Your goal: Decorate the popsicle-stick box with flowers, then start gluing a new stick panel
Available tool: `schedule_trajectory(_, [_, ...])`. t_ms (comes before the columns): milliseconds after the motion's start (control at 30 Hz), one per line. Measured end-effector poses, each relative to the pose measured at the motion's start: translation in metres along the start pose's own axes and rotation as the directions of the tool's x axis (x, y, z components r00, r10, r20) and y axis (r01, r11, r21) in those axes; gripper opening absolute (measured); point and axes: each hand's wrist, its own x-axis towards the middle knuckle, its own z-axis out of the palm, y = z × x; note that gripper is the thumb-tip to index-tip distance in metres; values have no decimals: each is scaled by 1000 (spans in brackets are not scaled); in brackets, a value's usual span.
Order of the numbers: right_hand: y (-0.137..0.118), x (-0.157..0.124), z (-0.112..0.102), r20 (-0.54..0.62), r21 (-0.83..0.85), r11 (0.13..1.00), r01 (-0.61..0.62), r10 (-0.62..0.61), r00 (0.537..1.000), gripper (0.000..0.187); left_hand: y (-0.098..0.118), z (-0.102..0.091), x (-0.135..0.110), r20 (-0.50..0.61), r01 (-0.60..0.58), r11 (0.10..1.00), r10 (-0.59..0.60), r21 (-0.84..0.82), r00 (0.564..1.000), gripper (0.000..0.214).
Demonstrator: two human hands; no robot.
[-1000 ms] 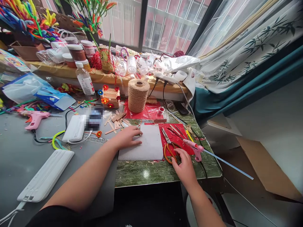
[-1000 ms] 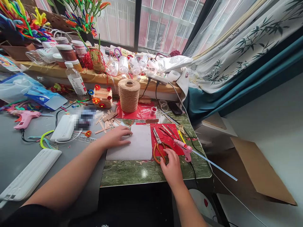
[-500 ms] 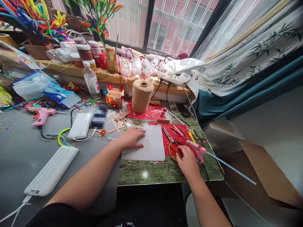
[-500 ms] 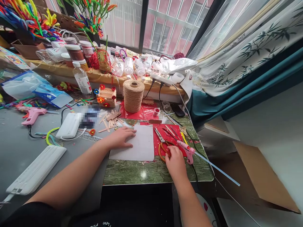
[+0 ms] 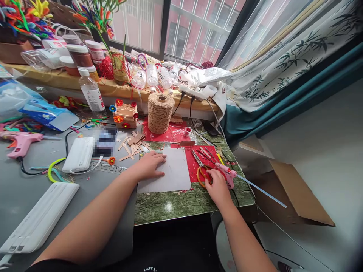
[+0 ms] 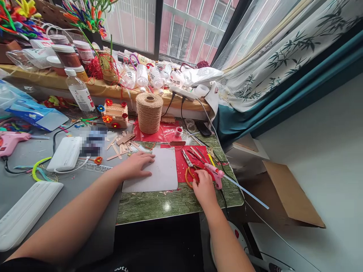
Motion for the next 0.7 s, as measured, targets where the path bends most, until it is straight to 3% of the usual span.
schedule_trajectory(133, [2,-1,-4,13,-20,1000,-5,5,1000,33,0,-2,-2,-4,-15,1000,14,-3,1000,58])
schedule_trajectory(267, [-17,0,-9,-67,-46,999,-7,4,998,32,2,-5,-3,-34,-51,999,50,-17,998,56])
schedule_trajectory(333, [-37,3,-8,-78,37,999,31,-28,997,31,2,-4,-3,-47,-39,999,38,-19,998,59])
schedule_trajectory(400, [-59,10,-2,-35,238,970,52,-45,998,31,3,-2,-2,-47,-19,1000,19,-4,999,63])
schedule_trajectory(467, [-80,23,11,63,514,858,-10,-27,998,35,2,2,-1,-39,-1,1000,2,16,999,65])
schedule_trajectory(567, [-102,54,39,242,825,522,-216,18,970,40,2,6,-1,-33,10,1000,-9,26,999,65])
schedule_trajectory(633, [-108,79,57,328,887,317,-335,79,941,41,1,7,-1,-33,4,1000,-3,25,999,64])
schedule_trajectory(700, [-110,101,70,347,898,226,-377,162,924,38,-1,8,-2,-36,1,1000,0,26,999,64])
